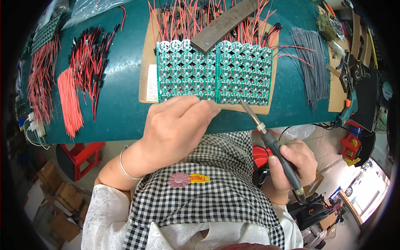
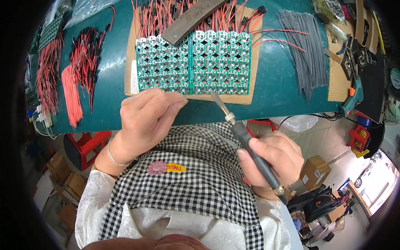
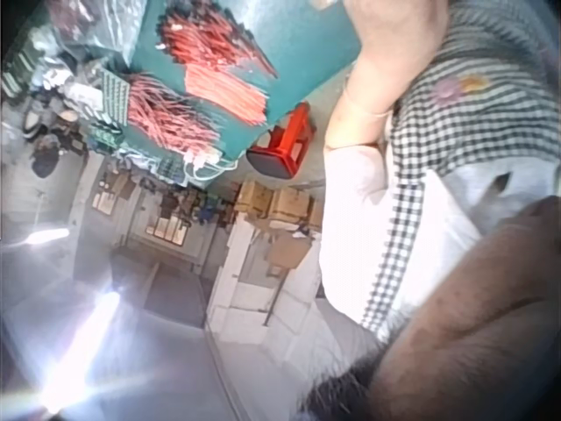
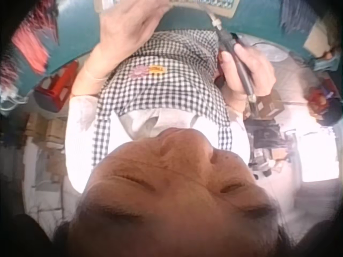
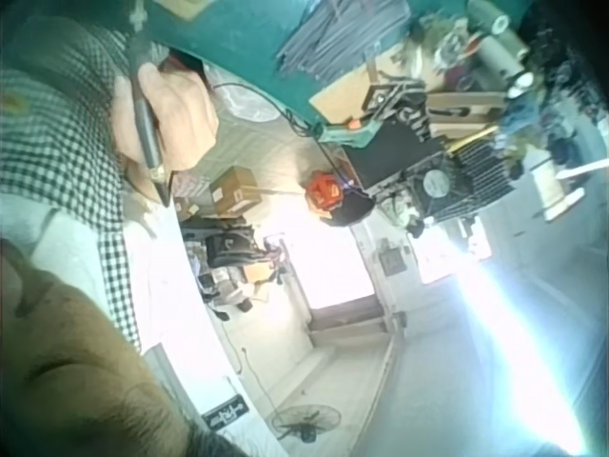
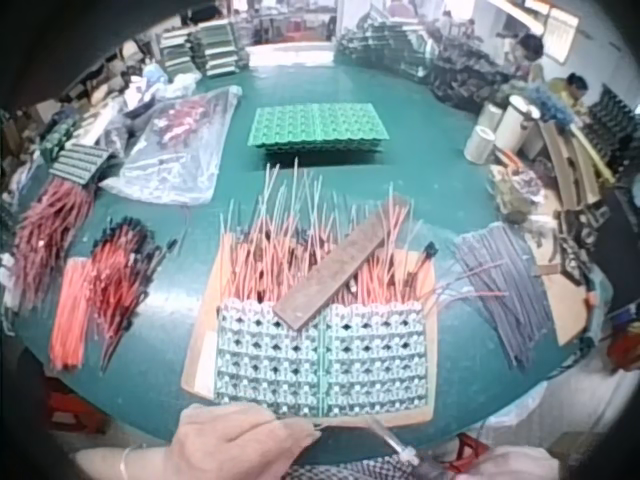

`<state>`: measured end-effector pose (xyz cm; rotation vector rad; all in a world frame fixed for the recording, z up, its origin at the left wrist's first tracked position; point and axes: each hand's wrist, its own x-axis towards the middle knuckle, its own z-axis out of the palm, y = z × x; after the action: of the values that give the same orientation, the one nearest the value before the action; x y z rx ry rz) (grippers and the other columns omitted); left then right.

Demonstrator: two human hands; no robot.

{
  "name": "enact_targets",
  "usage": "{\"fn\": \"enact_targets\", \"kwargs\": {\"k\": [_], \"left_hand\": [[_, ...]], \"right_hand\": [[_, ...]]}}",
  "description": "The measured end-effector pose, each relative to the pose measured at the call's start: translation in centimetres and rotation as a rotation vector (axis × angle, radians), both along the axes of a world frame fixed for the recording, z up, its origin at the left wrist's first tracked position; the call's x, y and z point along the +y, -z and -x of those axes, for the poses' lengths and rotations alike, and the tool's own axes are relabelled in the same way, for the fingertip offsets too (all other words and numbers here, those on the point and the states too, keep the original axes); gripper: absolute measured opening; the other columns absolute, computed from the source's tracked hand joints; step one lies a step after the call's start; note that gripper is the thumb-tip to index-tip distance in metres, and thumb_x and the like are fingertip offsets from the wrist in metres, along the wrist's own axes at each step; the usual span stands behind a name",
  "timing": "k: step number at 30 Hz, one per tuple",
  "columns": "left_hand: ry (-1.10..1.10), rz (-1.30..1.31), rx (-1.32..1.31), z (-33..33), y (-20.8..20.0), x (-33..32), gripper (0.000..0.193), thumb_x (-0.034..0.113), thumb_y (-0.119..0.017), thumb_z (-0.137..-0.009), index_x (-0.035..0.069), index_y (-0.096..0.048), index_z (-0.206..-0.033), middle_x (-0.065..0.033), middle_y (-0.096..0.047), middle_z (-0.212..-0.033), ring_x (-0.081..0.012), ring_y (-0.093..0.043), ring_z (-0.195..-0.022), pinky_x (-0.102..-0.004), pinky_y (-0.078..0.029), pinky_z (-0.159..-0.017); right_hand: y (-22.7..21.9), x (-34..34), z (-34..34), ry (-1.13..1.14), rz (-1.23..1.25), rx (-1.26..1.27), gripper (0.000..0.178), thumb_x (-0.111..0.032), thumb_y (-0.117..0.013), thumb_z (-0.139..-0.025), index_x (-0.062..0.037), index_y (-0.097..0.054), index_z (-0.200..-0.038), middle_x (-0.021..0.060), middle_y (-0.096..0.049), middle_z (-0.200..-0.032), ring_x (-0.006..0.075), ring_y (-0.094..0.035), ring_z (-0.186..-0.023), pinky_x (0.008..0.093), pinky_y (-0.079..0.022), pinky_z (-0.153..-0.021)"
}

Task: Solder wires onto a matrix array of small green electronic circuit board modules.

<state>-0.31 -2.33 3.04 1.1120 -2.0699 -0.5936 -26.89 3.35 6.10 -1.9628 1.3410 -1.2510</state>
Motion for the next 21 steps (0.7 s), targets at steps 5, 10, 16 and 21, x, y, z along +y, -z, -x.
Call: {"fn": "enact_targets", "kwargs": {"k": [5,10,16,21], "left_hand": [[-0.025,0.067,0.009,0.8,1.2,-0.9,0.022,-0.006,-0.081,-0.079,0.002,-0.071,-0.097,-0.0093,-0.065,-0.073,-0.0247,-0.064,-0.062,-0.0353,-0.050,-0.056],[-0.024,0.057,-0.011,0.9,1.9,-0.9,0.024,-0.006,-0.082,-0.078,0.001,-0.071,-0.098,-0.0102,-0.067,-0.076,-0.0261,-0.067,-0.064,-0.0362,-0.053,-0.058],[-0.041,0.107,-0.025,1.3,3.0,-1.0,0.020,0.002,-0.072,-0.080,0.005,-0.065,-0.099,-0.0073,-0.060,-0.073,-0.0266,-0.065,-0.065,-0.0397,-0.052,-0.052],[-0.062,0.102,-0.063,1.6,3.2,-1.0,0.018,0.002,-0.075,-0.081,0.004,-0.066,-0.096,-0.0082,-0.063,-0.075,-0.0263,-0.066,-0.066,-0.0393,-0.053,-0.054]], "right_hand": [[0.4,-1.1,-0.7,-0.017,0.015,0.055,0.028,0.002,-0.087,-0.070,0.0017,-0.072,-0.094,0.0112,-0.067,-0.067,0.0239,-0.065,-0.054,0.0323,-0.051,-0.052],[0.7,-1.6,-1.1,-0.033,0.023,0.094,0.029,0.003,-0.087,-0.071,0.0017,-0.072,-0.097,0.0118,-0.068,-0.068,0.0242,-0.066,-0.055,0.0324,-0.051,-0.052],[0.5,-1.6,-1.7,-0.068,0.015,0.172,0.031,0.002,-0.089,-0.072,0.0002,-0.073,-0.099,0.0113,-0.070,-0.072,0.0236,-0.067,-0.058,0.0319,-0.053,-0.053],[0.0,-1.7,-2.0,-0.088,0.022,0.235,0.033,0.000,-0.091,-0.072,-0.0007,-0.074,-0.100,0.0107,-0.070,-0.073,0.0233,-0.068,-0.059,0.0322,-0.054,-0.052]]}}
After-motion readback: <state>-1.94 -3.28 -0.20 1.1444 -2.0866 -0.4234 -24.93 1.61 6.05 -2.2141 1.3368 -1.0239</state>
